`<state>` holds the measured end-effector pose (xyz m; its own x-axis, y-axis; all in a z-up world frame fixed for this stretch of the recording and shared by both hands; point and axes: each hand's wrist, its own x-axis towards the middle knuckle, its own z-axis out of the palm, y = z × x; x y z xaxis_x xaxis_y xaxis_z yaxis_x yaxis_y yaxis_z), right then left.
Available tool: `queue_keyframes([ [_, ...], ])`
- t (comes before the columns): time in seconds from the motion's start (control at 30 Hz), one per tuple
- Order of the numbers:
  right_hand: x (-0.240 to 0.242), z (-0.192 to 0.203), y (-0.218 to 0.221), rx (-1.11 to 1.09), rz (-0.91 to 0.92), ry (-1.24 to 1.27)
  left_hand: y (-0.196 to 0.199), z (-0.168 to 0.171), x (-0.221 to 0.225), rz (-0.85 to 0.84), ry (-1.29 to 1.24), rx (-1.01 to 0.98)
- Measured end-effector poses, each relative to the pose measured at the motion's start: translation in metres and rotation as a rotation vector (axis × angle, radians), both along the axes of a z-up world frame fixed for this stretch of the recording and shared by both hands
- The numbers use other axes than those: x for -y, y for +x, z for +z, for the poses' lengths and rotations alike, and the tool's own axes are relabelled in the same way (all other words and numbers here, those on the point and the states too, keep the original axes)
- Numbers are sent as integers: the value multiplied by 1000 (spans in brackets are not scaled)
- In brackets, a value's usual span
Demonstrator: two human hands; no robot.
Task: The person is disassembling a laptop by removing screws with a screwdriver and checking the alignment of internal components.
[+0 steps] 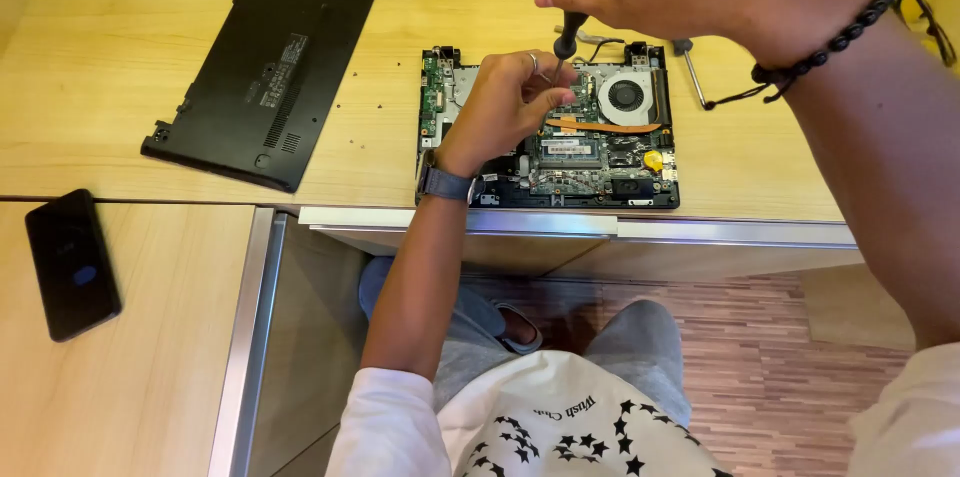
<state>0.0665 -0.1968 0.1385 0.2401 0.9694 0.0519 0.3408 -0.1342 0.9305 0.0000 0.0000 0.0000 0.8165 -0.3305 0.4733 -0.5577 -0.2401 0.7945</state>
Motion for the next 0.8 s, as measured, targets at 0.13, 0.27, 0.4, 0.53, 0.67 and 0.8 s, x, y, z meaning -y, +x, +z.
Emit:
queue_keyframes([
  [0.13, -18, 11, -12, -621, -398, 351, 0, 8, 3, 9, 9, -67],
  [0.27, -19, 28, -28, -937, -271, 381, 7, -4, 2, -51, 28, -100],
  [0.4, -8, 14, -22, -448, -260, 266, 1, 0, 0, -161, 40, -95],
  [0.53, -8, 15, -41, -767, -431, 532, 0, -12, -30, 49, 98, 14],
  [0.67, 8, -14, -39, -950, -181, 915, 0, -26, -71, 478, 112, 75],
  [0.8, 21, -38, -36, -1147, -108, 1326, -7, -40, -101, 621, 157, 65],
])
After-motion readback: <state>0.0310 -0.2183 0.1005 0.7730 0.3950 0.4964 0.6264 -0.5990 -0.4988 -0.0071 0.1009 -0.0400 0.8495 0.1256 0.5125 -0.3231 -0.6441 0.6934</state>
